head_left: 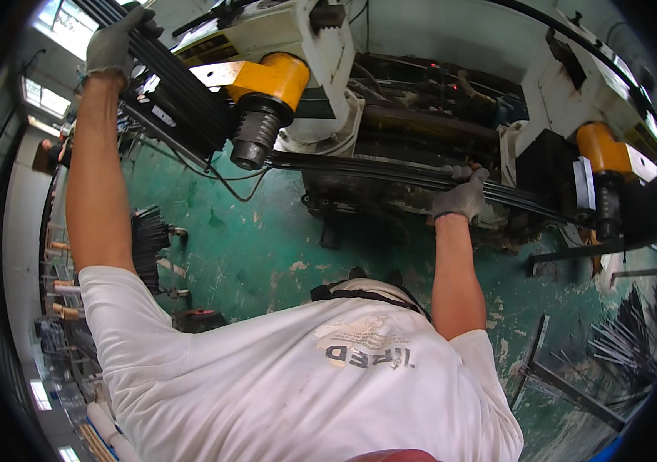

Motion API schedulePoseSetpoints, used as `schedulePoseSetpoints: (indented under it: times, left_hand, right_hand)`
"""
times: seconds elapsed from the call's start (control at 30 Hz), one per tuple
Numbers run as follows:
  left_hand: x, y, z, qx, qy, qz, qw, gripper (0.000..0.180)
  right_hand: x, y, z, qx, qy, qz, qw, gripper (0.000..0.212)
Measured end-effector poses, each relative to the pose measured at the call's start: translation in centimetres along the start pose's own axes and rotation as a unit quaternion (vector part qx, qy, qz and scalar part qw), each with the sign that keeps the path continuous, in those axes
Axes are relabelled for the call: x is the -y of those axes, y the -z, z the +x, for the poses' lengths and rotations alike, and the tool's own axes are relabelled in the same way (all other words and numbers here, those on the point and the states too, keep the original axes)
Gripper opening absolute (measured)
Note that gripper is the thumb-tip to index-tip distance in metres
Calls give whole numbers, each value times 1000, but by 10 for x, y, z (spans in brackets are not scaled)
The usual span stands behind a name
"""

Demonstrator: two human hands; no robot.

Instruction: The person picks up metal tubes from a floor stack, aligns them inside a large bending machine, triggers the bend, removes the shaped tubes, and places them onto a separate frame.

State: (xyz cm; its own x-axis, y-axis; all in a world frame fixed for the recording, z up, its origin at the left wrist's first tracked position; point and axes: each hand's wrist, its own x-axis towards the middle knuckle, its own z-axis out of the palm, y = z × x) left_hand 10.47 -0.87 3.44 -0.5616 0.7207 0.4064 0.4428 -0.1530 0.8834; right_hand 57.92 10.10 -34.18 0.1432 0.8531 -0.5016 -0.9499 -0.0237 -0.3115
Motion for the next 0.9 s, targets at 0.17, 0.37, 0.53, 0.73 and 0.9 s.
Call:
schedulePoseSetpoints:
  times: [0.17,0.37,0.53,0.73,0.9]
  left_hand:
    - [-8,-12,-13,-51,-11,-10,999,23]
    - [-4,-7,-13,-69,-8,-9,998,24]
    - [2,-1,-9,-62,2,-34,997,25]
    - [16,76,17,-27,-241,604,759,37]
    - [37,92,-7,-34,-37,68,996,37]
  right_hand:
    - [6,-7,-7,-23,-2,-45,999,24]
    - [7,-6,-9,-14,-11,-45,999,24]
    - [5,-3,-6,-9,1,-50,999,24]
    - [-5,22,0,53,43,-59,996,30]
    - [6,38,-38,15,72,-67,995,29]
